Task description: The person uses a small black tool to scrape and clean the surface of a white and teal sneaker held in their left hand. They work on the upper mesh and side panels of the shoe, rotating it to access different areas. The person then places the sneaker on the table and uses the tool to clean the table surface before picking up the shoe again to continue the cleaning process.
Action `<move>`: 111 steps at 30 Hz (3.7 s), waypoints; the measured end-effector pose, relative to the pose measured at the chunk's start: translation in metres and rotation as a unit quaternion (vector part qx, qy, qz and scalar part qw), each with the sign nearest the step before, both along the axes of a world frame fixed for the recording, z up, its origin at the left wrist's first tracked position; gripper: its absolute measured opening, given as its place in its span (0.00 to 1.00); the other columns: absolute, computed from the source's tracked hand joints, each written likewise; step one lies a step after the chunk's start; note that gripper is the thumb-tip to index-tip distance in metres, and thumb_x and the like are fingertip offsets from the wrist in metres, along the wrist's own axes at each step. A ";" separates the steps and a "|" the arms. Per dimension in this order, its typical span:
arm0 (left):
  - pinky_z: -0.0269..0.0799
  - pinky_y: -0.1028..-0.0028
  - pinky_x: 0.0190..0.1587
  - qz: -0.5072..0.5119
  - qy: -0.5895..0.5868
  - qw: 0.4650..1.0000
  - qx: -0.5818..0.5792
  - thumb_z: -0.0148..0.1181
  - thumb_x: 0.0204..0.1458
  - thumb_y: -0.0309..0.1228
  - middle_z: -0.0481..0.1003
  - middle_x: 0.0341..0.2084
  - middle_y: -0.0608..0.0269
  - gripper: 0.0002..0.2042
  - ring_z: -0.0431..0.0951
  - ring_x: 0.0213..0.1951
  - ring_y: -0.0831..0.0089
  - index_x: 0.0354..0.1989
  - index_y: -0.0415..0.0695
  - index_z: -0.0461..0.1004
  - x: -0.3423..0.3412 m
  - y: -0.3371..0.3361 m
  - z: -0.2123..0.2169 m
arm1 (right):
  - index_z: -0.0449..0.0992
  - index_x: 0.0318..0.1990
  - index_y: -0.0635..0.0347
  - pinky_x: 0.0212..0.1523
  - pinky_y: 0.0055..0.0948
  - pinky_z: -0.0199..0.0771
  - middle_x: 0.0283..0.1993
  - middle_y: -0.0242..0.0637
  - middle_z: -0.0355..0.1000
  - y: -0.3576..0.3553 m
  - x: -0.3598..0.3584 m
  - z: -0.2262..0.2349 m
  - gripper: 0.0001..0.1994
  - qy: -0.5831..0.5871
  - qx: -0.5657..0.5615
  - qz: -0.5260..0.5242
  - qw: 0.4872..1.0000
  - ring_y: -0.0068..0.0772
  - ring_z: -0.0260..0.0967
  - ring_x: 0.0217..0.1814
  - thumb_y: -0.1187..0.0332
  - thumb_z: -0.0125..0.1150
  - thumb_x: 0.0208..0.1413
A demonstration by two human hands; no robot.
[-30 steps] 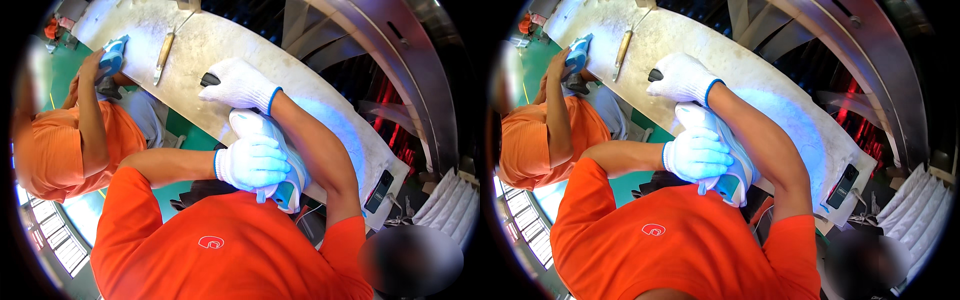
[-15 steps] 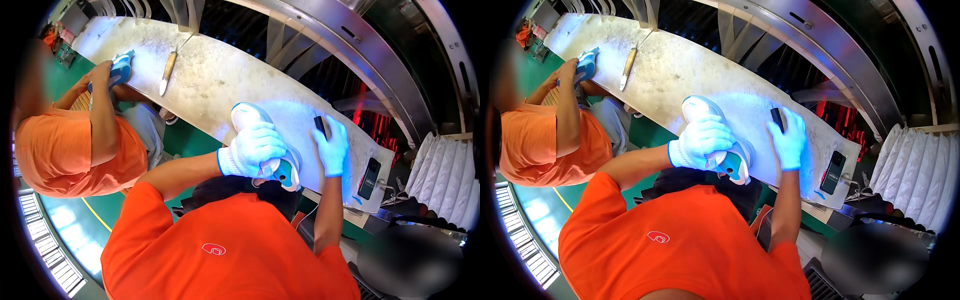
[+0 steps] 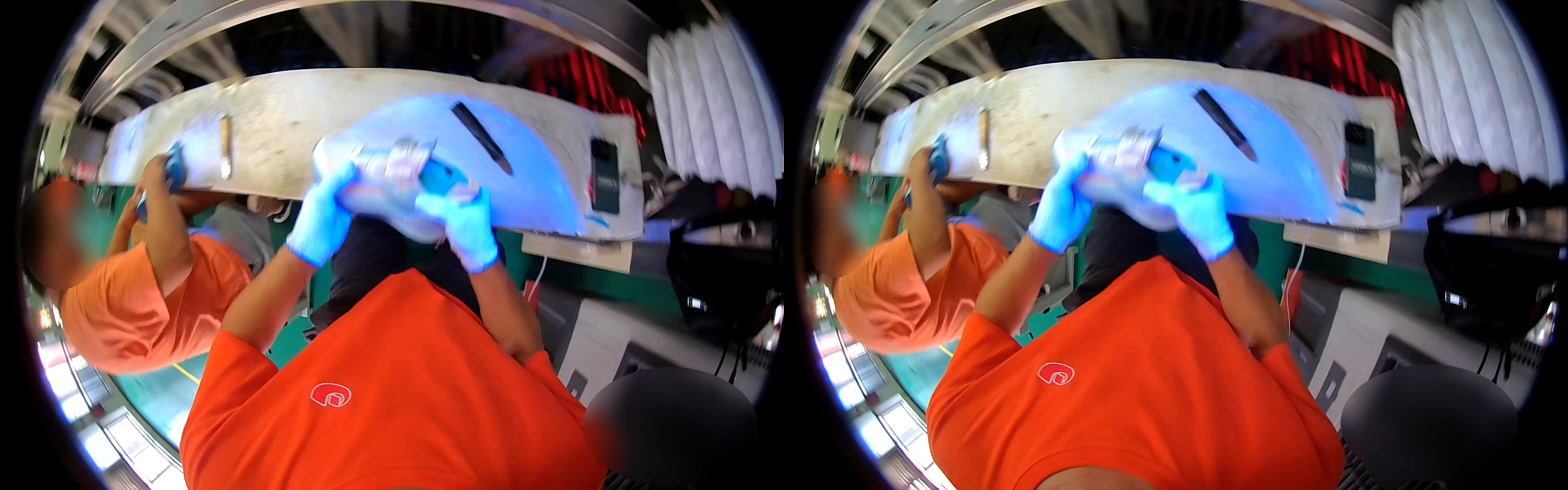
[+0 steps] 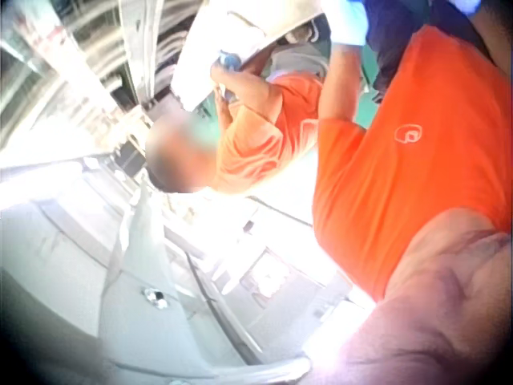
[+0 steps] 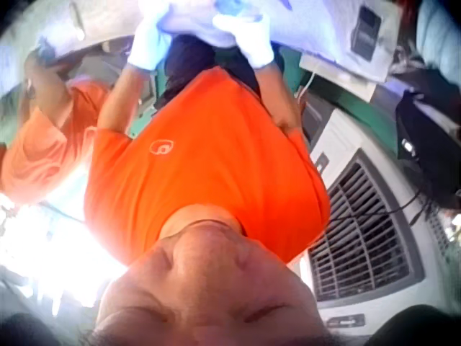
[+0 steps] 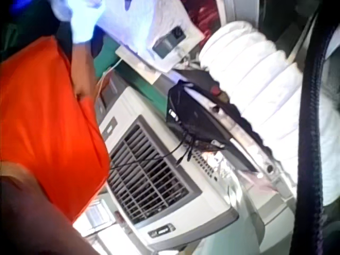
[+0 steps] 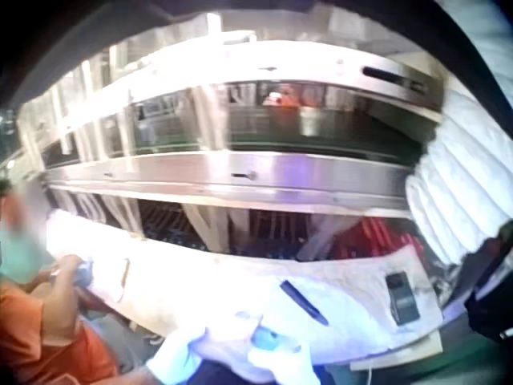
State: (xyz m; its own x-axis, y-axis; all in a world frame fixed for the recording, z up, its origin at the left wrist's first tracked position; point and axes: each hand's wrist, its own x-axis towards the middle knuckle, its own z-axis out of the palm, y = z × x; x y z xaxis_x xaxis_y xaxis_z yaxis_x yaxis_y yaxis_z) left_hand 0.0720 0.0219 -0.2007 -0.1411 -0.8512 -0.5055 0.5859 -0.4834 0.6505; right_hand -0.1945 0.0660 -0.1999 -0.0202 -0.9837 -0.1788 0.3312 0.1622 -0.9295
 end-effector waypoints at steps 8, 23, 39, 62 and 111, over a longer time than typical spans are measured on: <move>0.79 0.60 0.67 -0.365 0.026 0.923 0.118 0.75 0.62 0.30 0.84 0.57 0.53 0.21 0.85 0.58 0.61 0.61 0.36 0.81 -0.139 0.099 -0.033 | 0.76 0.68 0.67 0.59 0.50 0.87 0.65 0.62 0.78 0.255 -0.062 0.017 0.38 0.429 -0.121 -0.138 0.885 0.64 0.83 0.59 0.66 0.86 0.50; 0.84 0.60 0.59 -0.508 0.254 0.823 0.016 0.84 0.46 0.29 0.87 0.50 0.55 0.27 0.87 0.52 0.64 0.57 0.38 0.85 -0.231 0.061 -0.136 | 0.82 0.54 0.56 0.60 0.60 0.84 0.62 0.55 0.76 0.256 -0.107 -0.021 0.32 0.666 -0.174 -0.082 0.720 0.65 0.77 0.63 0.42 0.35 0.82; 0.81 0.59 0.62 -0.398 0.225 0.869 0.189 0.83 0.50 0.34 0.84 0.54 0.53 0.32 0.85 0.55 0.60 0.63 0.37 0.79 -0.232 0.075 -0.060 | 0.79 0.62 0.68 0.51 0.56 0.87 0.58 0.60 0.80 0.206 -0.100 0.086 0.22 0.606 0.012 -0.118 0.787 0.64 0.83 0.53 0.56 0.61 0.74; 0.81 0.62 0.63 -0.468 0.260 0.835 0.126 0.72 0.63 0.43 0.81 0.60 0.58 0.32 0.83 0.59 0.67 0.70 0.36 0.74 -0.147 0.039 -0.087 | 0.64 0.81 0.59 0.76 0.52 0.75 0.79 0.50 0.69 0.218 -0.009 0.052 0.37 -0.203 0.255 -0.408 0.853 0.52 0.71 0.77 0.57 0.66 0.69; 0.64 0.42 0.75 -0.066 -0.309 0.713 -0.626 0.91 0.36 0.37 0.84 0.50 0.52 0.29 0.84 0.60 0.47 0.48 0.43 0.84 -0.063 0.073 0.088 | 0.79 0.51 0.50 0.21 0.31 0.66 0.25 0.23 0.62 0.016 0.033 0.135 0.18 -0.481 -0.065 0.013 0.874 0.23 0.58 0.20 0.51 0.46 0.85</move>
